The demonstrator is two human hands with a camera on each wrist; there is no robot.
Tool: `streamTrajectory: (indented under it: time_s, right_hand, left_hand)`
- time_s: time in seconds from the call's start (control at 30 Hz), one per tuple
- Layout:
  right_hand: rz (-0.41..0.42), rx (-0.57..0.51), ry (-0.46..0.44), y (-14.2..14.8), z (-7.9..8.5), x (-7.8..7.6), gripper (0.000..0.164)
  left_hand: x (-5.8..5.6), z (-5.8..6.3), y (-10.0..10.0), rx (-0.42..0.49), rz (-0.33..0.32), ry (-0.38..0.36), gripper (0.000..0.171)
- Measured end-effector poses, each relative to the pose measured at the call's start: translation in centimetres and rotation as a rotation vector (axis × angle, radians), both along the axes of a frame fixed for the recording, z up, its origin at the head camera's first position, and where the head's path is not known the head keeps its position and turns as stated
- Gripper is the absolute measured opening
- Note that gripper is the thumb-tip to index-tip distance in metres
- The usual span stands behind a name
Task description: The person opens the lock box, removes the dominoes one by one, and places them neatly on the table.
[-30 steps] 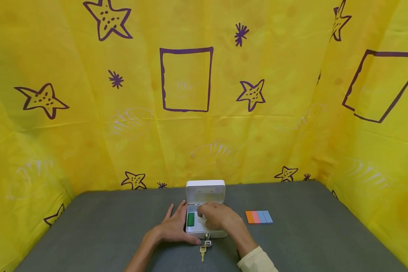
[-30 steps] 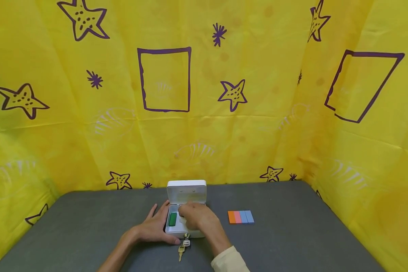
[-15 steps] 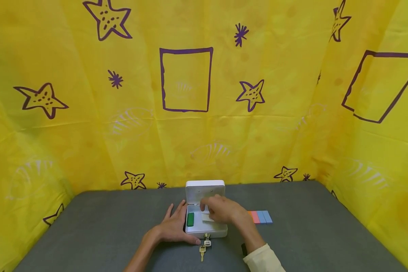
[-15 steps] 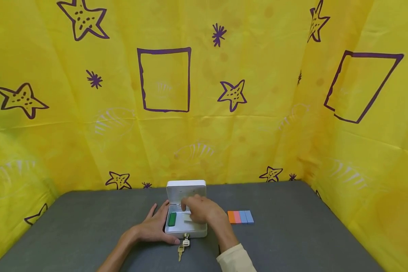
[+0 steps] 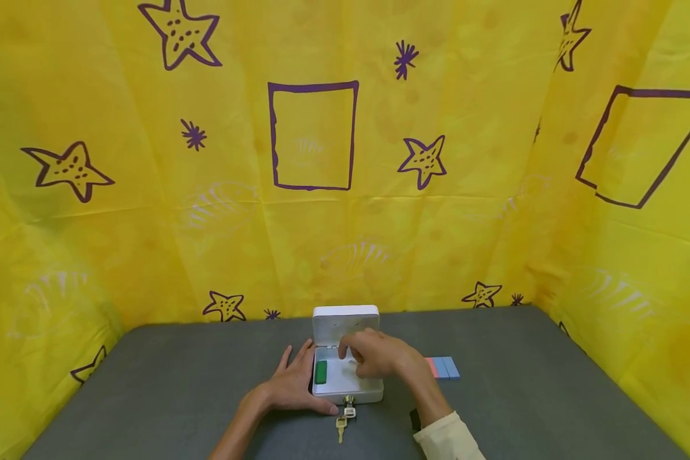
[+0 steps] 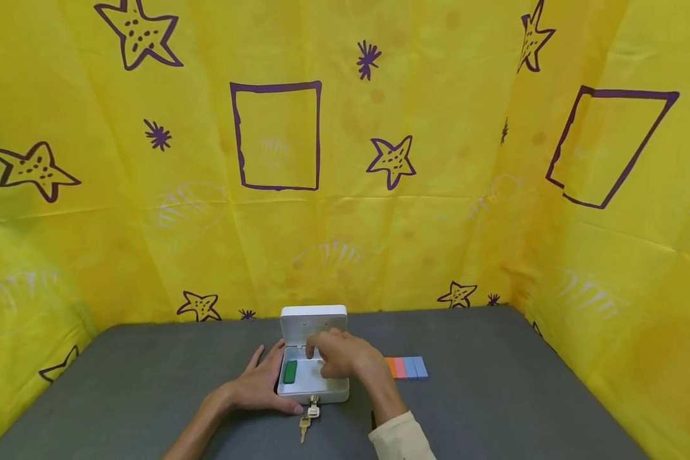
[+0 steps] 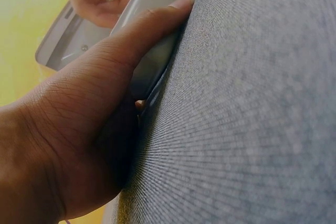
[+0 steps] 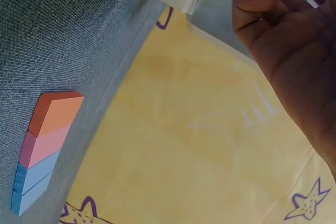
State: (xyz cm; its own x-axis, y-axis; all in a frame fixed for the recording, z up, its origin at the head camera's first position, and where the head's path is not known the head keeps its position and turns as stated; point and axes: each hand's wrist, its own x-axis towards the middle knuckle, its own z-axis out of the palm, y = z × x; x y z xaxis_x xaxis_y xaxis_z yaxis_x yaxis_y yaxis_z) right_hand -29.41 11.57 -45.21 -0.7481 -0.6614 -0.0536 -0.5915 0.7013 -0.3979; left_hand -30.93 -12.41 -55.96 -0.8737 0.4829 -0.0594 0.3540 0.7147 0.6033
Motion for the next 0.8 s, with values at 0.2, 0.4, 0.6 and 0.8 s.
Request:
streamTrajectory:
  time_s: [0.2,0.4,0.6,0.8]
  right_hand:
    - [0.022,0.009,0.038,0.3,0.1,0.0,0.031]
    - [0.036,0.036,0.043,1.0,0.4,0.1,0.037]
    - [0.056,0.036,-0.008,1.5,0.8,0.1,0.049]
    - [0.072,0.02,-0.035,1.9,0.8,0.0,0.047]
  left_hand:
    - [0.0,0.0,0.1,-0.001,0.002,0.004,0.131]
    - [0.0,-0.1,0.1,0.0,0.0,0.019,0.132]
    - [0.2,0.3,0.2,0.009,-0.002,0.01,0.131]
    - [0.5,0.5,0.2,0.009,0.001,-0.002,0.132]
